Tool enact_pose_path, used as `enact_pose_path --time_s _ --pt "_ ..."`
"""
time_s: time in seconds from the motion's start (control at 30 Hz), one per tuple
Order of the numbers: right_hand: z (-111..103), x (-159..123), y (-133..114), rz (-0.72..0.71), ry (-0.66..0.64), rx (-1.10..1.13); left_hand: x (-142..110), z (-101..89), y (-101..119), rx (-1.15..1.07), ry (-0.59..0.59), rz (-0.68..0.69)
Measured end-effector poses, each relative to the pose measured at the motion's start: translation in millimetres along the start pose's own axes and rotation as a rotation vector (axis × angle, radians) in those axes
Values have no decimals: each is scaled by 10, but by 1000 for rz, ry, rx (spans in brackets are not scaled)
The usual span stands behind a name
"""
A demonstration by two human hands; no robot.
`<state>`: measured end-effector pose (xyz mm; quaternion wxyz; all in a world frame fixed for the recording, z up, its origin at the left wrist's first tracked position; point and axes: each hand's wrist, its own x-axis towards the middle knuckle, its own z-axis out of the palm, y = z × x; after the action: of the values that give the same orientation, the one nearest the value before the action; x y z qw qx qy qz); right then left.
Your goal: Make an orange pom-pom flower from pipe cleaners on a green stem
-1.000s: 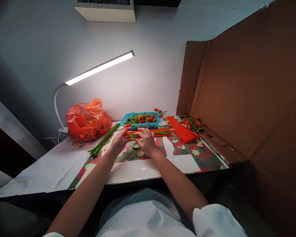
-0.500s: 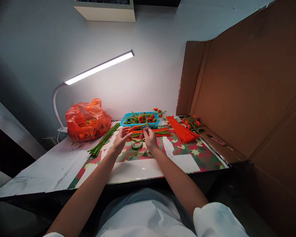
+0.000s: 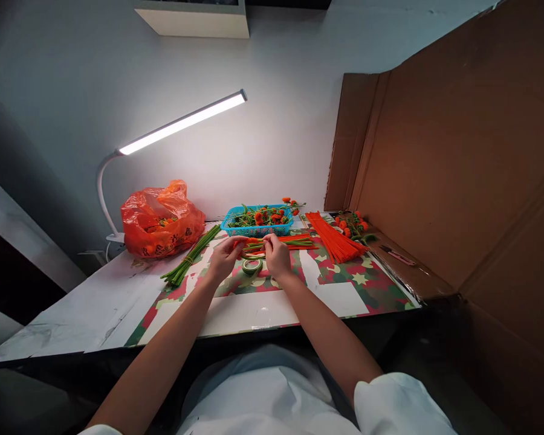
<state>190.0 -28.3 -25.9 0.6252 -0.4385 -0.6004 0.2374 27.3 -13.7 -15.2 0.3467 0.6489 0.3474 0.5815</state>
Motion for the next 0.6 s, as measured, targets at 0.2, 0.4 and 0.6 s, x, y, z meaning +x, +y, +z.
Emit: enact_pose_path --time_s 0.2,0.4,0.6 --pt "64 24 54 94 -115 107 3 12 23 -41 -50 -30" --pt "88 71 49 164 -173 246 29 -26 -5 -103 -4 -101" --pt "68 77 37 180 -143 295 32 -20 -17 -135 5 -147"
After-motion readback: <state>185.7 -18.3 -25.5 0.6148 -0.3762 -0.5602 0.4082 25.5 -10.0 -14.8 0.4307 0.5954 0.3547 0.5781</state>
